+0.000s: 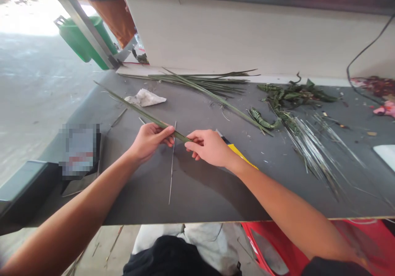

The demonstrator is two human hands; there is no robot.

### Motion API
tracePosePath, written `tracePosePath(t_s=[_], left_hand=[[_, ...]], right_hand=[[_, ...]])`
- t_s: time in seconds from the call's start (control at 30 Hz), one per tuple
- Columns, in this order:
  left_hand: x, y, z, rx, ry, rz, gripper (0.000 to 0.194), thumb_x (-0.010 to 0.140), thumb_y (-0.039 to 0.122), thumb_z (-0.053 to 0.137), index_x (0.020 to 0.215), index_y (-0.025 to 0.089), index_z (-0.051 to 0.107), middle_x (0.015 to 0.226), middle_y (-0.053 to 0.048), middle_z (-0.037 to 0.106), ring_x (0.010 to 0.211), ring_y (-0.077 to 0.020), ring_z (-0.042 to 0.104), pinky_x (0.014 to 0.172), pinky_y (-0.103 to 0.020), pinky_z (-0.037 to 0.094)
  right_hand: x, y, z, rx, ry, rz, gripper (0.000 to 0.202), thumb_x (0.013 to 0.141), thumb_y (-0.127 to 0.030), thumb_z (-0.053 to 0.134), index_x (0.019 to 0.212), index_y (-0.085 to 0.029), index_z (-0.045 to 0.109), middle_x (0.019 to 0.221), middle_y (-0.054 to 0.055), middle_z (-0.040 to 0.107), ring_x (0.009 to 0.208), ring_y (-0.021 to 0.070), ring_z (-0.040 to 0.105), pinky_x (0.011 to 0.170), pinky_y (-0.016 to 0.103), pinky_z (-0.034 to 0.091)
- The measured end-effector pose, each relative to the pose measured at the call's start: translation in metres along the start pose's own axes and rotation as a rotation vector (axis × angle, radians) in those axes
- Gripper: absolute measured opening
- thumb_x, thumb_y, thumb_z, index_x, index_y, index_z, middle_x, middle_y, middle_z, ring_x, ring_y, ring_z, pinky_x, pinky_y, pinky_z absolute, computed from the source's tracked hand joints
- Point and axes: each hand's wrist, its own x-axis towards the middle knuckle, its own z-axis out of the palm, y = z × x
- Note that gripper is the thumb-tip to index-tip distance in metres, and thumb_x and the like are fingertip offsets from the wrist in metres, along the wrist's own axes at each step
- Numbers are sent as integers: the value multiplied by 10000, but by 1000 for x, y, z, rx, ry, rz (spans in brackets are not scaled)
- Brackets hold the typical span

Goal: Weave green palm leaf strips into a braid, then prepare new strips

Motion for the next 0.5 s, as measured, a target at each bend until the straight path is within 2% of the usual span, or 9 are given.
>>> tracePosePath(t_s=[0.1,0.2,0.27,0.43,0.5], left_hand=[[2,0,-3,-40,103,-3,470,653,497,889,752,85,686,616,-40,686,508,-112,633,483,-215,540],[1,2,-2,-40,109,-25,479,657,507,885,733,82,677,640,-59,695,510,-116,634,484,-225,542],[-1,2,-1,-33,69,-43,475,672,509,876,744,86,674,650,-60,696,528,-125,649,505,-233,556],[-5,1,2,-8,-137,-73,413,690,447,883,838,106,703,657,-36,694,592,-150,686,535,-236,575],[-6,1,3,28,-157,-76,394,715,451,865,807,102,708,647,-51,704,574,-152,684,533,-242,577]], right_hand=[[-9,3,-8,-79,58,8,109,887,-267,651,930,-174,689,810,35,740,588,109,647,558,234,558],[-18,4,-13,-135,77,35,183,915,-317,617,812,-174,667,750,36,729,550,109,627,521,238,538],[-22,5,-14,-135,68,54,192,923,-313,601,804,-176,662,745,35,730,545,108,625,516,238,532],[-24,11,-9,-127,31,88,206,941,-321,577,824,-176,665,723,33,724,544,108,627,492,220,505],[-25,10,-6,-119,27,94,209,944,-314,570,816,-173,658,712,30,718,533,104,622,478,209,493]])
